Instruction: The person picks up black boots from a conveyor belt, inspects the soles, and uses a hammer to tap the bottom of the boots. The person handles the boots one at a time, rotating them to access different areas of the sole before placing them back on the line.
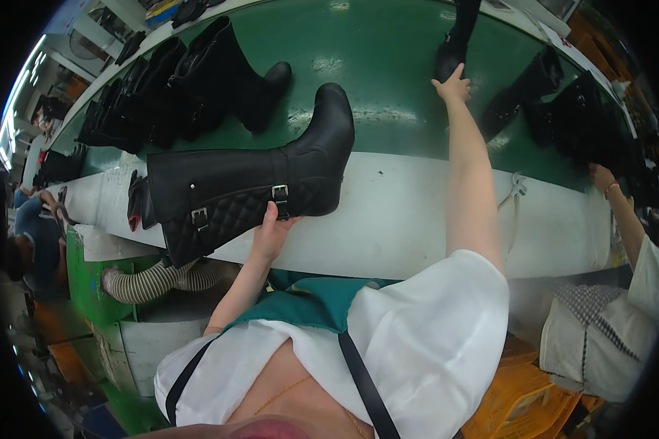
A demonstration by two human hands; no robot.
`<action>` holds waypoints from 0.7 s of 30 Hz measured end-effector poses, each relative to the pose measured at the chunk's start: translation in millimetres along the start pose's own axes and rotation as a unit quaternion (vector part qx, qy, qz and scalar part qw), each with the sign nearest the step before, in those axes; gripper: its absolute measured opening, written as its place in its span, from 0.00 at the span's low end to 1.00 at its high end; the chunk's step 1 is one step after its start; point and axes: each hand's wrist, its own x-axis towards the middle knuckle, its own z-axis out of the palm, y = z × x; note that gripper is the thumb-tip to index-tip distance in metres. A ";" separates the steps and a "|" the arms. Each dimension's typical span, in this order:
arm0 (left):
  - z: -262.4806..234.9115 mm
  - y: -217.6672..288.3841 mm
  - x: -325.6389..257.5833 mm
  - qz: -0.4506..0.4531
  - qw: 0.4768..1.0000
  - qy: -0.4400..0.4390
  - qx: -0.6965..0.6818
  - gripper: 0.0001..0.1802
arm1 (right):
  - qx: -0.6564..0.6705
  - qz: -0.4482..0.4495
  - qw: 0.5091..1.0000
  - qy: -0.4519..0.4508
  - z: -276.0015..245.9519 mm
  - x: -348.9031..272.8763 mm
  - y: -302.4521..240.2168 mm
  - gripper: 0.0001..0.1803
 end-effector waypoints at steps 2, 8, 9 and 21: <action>-1.3 -3.4 -3.8 0.013 1.000 0.007 -0.025 0.29 | -0.035 -0.015 0.999 0.016 4.6 1.6 4.0 0.61; 2.2 2.0 -0.6 0.010 0.999 0.025 -0.023 0.28 | -0.086 -0.045 0.995 -0.002 -8.9 -3.1 20.2 0.60; 4.9 3.4 -0.9 0.015 0.999 0.021 -0.031 0.27 | -0.091 -0.048 0.995 -0.012 -12.5 -12.6 24.2 0.61; 6.9 4.7 0.6 0.001 0.999 0.019 0.029 0.27 | 0.115 -0.277 0.954 0.023 -85.5 -150.6 44.1 0.51</action>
